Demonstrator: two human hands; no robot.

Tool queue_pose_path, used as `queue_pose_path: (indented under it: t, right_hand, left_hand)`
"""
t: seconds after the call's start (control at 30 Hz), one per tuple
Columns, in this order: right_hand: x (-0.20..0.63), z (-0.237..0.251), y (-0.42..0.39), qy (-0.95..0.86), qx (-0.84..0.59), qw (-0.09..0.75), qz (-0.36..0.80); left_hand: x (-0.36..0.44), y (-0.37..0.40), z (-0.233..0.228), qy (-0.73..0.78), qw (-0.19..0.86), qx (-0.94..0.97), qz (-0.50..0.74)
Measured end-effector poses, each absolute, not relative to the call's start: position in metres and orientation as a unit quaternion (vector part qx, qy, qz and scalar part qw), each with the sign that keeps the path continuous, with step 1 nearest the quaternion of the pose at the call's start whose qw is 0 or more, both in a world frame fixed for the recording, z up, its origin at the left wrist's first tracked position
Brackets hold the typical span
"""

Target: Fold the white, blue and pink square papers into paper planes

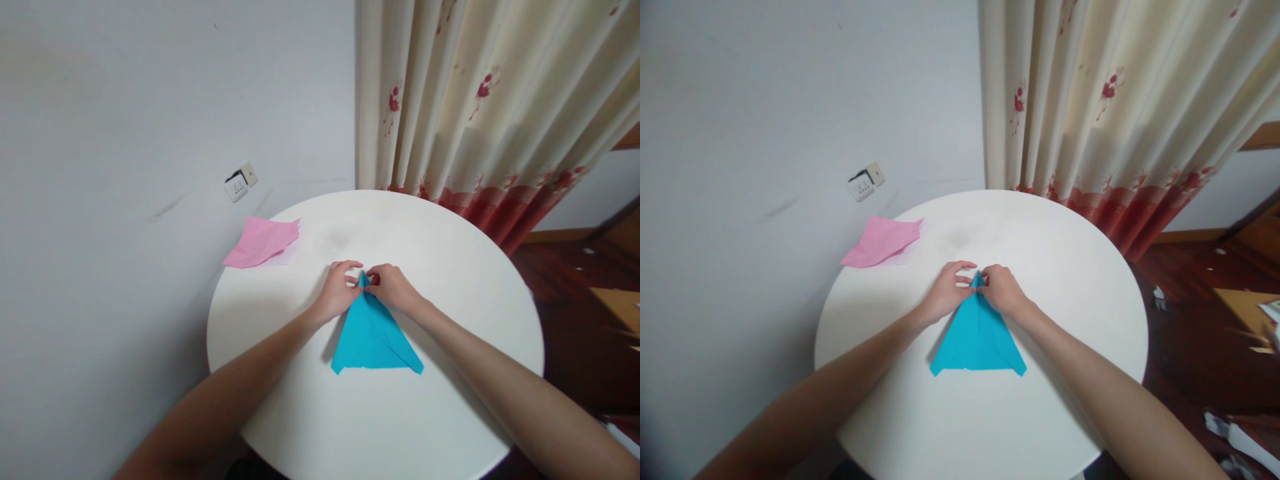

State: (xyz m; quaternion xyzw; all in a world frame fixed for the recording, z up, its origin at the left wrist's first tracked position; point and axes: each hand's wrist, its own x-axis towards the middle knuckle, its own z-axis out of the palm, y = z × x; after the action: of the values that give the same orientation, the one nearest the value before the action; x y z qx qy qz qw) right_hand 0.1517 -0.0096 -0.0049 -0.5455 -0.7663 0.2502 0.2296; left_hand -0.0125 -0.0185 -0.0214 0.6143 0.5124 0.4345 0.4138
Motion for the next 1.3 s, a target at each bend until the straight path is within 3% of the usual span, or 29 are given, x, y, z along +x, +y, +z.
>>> queue_pose_path:
  t: [0.13,0.33,0.7,0.87,1.03,1.3]
  right_hand:
    - [0.155,-0.011,-0.002,-0.724,-0.573,0.283,0.26]
    - [0.157,-0.008,0.003,-0.639,-0.479,0.389,0.459]
    - [0.145,0.009,-0.013,-0.593,-0.415,0.478,0.498]
    - [0.143,0.012,-0.017,-0.597,-0.407,0.474,0.504]
    - [0.143,0.013,-0.021,-0.597,-0.427,0.405,0.545]
    - [0.146,0.015,-0.023,-0.569,-0.375,0.375,0.629]
  left_hand:
    - [-0.016,-0.018,-0.012,0.499,0.47,0.555,0.471]
    - [-0.022,-0.018,0.004,0.447,0.588,0.493,0.46]
    - [-0.025,-0.022,0.019,0.461,0.529,0.54,0.466]
    - [-0.024,-0.024,0.021,0.468,0.511,0.543,0.473]
    - [-0.023,-0.023,0.019,0.487,0.48,0.531,0.501]
    - [-0.025,-0.022,0.023,0.422,0.578,0.513,0.475]
